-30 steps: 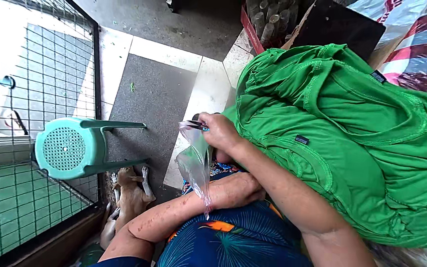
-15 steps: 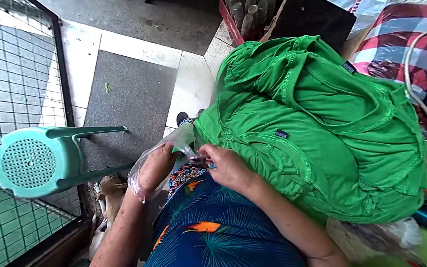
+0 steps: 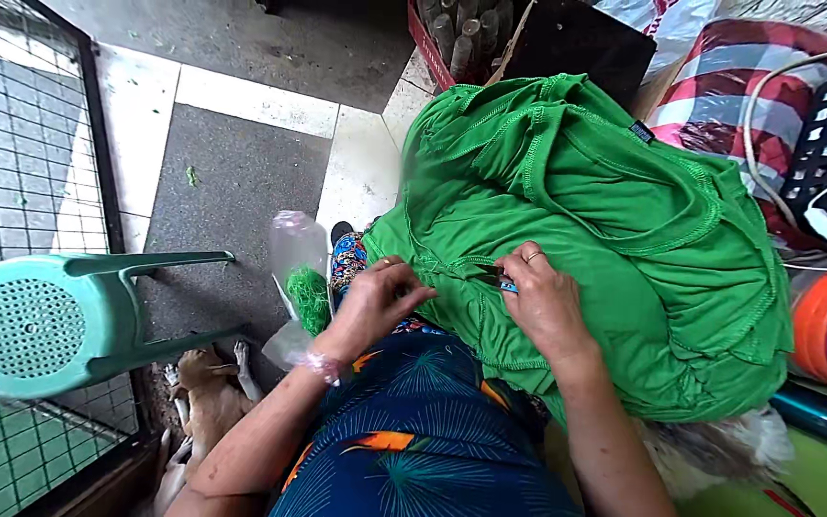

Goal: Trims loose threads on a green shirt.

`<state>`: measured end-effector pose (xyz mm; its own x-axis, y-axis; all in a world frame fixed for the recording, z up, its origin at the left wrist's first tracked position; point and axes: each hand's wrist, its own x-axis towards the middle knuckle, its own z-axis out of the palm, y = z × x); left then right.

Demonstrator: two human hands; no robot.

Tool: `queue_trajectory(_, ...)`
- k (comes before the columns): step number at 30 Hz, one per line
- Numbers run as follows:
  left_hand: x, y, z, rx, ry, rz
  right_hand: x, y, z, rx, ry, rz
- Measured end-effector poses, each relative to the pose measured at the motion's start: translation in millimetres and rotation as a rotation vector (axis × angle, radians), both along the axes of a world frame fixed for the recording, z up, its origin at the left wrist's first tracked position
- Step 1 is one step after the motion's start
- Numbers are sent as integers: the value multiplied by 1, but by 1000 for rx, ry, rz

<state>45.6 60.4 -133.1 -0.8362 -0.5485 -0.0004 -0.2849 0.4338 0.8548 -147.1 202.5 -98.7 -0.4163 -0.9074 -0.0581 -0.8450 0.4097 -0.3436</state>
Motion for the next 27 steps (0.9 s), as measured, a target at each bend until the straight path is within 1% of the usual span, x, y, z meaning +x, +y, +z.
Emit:
queue_trajectory(2,-23,12,-10,14,90,16,0,-2,-1,-2,5,-7)
queue_trajectory(5,-54,21,-22,-64,176,48,-6,3,0,-50,-93,-1)
queue_trajectory(7,-67,21,-28,-74,155,2,-8,7,0,-89,-141,8)
queue_trajectory(8,-70,20,-31,-35,136,-31,-8,8,-1,-101,-142,13)
queue_trajectory(10,-68,13,-31,164,119,-65,-6,9,-2,-111,-140,15)
queue_trajectory(11,-64,9,-29,315,118,-48,-6,10,-3,-115,-142,17)
queue_trajectory(13,-50,3,-26,664,159,61,-7,12,-4,-132,-169,18)
queue_trajectory(14,-45,1,-27,809,218,131,-9,14,-5,-147,-189,18)
queue_trajectory(15,-41,-1,-30,912,295,192,-11,15,-6,-159,-208,19)
queue_trajectory(17,-35,-4,-37,1008,470,251,-13,16,-7,-168,-247,15)
queue_trajectory(18,-32,-4,-41,995,513,236,-14,15,-6,-162,-269,5)
queue_trajectory(19,-30,-3,-43,946,503,222,-14,14,-4,-149,-296,-15)
queue_trajectory(21,-30,1,-39,777,351,209,-14,12,3,-79,-367,-73)
queue_trajectory(23,-34,6,-34,601,199,152,-15,7,12,23,-436,-136)
queue_trajectory(25,-43,8,-38,452,151,63,-17,3,19,101,-451,-139)
queue_trajectory(27,-51,12,-44,347,163,9,-19,-4,25,186,-431,-113)
